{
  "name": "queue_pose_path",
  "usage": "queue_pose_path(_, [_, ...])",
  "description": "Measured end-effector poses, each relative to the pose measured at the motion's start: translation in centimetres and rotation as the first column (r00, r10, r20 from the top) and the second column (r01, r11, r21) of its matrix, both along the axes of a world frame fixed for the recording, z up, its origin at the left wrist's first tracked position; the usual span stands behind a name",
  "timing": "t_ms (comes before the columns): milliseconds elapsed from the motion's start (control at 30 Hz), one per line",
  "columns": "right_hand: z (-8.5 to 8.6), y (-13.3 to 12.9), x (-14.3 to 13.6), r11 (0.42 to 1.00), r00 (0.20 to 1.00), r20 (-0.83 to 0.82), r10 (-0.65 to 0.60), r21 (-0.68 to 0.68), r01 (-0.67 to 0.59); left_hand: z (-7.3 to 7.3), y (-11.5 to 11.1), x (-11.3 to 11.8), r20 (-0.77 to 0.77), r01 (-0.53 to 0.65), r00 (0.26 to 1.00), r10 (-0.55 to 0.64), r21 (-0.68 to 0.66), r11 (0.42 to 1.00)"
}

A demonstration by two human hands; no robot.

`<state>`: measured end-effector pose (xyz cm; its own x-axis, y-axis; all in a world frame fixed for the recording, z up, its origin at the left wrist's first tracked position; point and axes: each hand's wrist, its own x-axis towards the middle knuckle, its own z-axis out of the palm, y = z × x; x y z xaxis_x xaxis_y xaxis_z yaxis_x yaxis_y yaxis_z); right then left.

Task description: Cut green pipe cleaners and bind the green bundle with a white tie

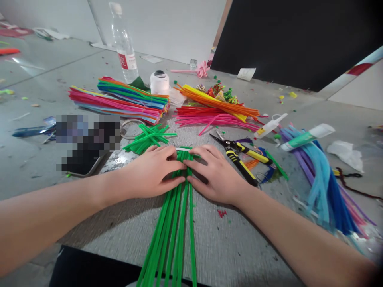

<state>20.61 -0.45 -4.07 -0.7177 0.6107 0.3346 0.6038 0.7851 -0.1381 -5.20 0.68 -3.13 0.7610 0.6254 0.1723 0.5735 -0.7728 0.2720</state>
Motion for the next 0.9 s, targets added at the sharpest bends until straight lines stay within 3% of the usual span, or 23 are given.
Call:
queue_pose_path(167, [0.0,0.0,-0.1,1.0,1.0,-0.02,-0.001,0.01,0.001,0.1,0.2,-0.1,0.039,0.007,0.999,-0.007,0.008,1.0])
queue_pose_path(600, [1.0,-0.8,-0.9,0.994,0.987,0.128,-0.099,0.058,0.093,0.1,0.2,0.3,0.06,0.029,0.998,-0.027,-0.023,0.999])
queue_pose_path(900, [-0.1,-0.3,-0.2,0.999,0.999,-0.027,-0.027,0.036,0.028,-0.1,-0.1,0.1,0.045,0.065,0.997,-0.066,0.014,0.998])
